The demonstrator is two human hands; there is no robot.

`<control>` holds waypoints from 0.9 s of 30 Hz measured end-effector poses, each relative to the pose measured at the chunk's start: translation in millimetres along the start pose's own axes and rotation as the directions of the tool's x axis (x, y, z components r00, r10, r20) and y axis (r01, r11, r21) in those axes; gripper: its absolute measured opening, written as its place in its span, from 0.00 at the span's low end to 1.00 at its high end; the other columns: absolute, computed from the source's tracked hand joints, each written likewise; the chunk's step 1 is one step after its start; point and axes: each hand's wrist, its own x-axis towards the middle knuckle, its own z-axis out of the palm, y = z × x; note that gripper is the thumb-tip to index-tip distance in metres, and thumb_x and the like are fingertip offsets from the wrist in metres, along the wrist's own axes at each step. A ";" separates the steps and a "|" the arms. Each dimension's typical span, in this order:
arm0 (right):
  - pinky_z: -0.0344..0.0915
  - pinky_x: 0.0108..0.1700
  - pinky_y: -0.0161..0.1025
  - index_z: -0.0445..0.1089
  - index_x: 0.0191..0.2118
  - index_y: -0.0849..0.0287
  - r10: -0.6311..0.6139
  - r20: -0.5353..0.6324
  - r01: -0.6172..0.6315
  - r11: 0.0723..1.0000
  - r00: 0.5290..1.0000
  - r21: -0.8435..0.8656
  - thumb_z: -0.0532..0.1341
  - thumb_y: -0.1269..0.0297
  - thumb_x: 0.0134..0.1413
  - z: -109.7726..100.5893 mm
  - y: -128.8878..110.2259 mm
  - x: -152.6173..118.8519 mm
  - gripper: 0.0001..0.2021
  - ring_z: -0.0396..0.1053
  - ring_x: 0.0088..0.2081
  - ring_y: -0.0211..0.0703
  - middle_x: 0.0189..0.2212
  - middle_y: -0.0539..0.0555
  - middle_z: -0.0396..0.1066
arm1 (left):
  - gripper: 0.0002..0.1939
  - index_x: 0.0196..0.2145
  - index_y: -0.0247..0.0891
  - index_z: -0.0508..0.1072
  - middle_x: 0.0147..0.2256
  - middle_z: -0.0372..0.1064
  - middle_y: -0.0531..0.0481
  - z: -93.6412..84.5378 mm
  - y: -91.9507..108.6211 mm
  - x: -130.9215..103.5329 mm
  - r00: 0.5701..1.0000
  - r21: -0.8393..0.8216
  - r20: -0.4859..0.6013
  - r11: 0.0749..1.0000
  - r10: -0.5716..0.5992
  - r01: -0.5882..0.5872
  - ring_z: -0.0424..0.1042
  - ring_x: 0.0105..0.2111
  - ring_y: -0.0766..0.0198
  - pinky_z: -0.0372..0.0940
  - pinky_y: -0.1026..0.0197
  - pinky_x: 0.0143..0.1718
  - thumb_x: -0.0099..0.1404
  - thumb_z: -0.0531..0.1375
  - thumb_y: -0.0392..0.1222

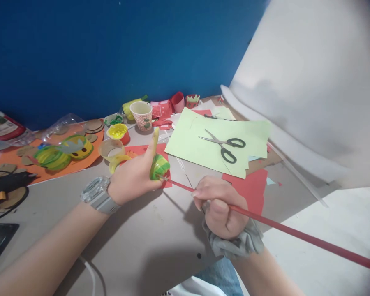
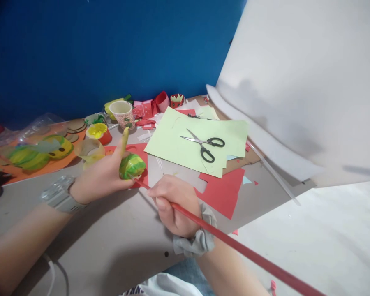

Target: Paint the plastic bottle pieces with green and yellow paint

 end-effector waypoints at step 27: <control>0.59 0.25 0.34 0.67 0.41 0.62 -0.077 -0.064 0.083 0.990 0.995 0.111 0.50 0.65 0.70 3.0 3.2 -1.3 0.11 0.61 0.21 0.35 0.22 0.50 0.61 | 0.58 0.66 0.36 0.18 0.34 0.73 0.50 2.0 -4.3 1.7 1.000 -0.033 0.017 0.999 -0.007 0.008 0.71 0.27 0.60 0.59 0.64 0.26 0.56 0.60 0.46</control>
